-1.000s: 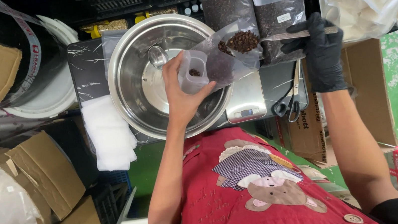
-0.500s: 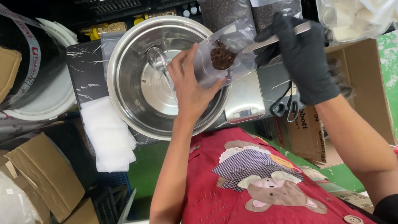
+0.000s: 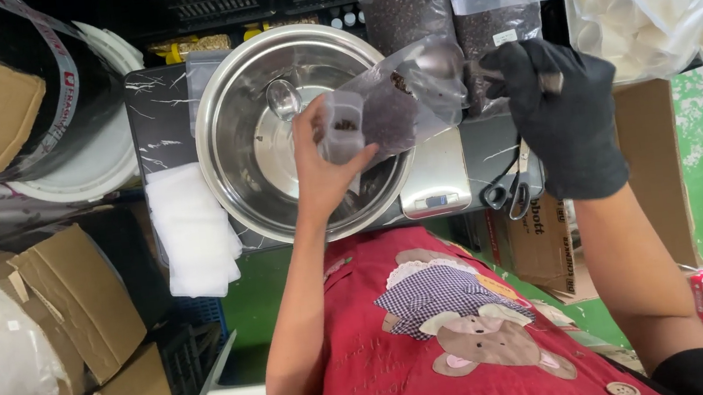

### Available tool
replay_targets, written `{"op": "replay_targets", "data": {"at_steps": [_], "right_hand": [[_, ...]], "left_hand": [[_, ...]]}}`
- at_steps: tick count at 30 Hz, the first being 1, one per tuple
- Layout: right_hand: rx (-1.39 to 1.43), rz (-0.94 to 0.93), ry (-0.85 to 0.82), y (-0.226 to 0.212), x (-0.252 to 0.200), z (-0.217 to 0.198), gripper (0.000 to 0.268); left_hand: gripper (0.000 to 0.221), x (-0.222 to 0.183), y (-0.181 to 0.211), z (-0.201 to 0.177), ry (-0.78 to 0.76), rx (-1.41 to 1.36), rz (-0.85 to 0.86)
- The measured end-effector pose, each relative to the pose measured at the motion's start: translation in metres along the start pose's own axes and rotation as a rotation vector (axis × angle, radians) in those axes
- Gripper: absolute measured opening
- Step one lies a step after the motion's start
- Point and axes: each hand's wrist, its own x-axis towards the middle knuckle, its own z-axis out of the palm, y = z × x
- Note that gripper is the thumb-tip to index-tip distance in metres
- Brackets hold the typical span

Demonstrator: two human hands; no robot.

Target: Portioning and bagging cloves using a spoon and a digital scale for packaging.

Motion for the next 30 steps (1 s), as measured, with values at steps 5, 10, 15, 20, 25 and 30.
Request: {"op": "replay_targets", "data": {"at_steps": [5,10,15,20,25,30], "right_hand": [[0.264,0.335,-0.303,0.015,-0.015,0.048,0.013],[0.356,0.282,-0.334,0.014,-0.039,0.078,0.014],[0.564,0.694,-0.243,0.003,-0.048,0.087,0.026],[1.001,1.065,0.033,0.028,-0.062,0.091,0.029],[0.999,1.111,0.218,0.11,-0.098,0.099,0.026],[0.902,1.094,0.255,0.051,-0.05,0.061,0.028]], "left_hand": [[0.1,-0.013,-0.018,-0.006,-0.147,-0.192,-0.214],[0.1,-0.014,-0.019,-0.001,-0.154,-0.246,-0.258],[0.1,-0.016,-0.015,0.0,-0.139,-0.235,-0.282],[0.1,-0.015,-0.012,-0.005,-0.103,-0.161,-0.247],[0.101,-0.016,-0.013,-0.01,-0.092,-0.056,-0.189],[0.1,-0.012,-0.006,-0.009,-0.107,0.018,-0.112]]}}
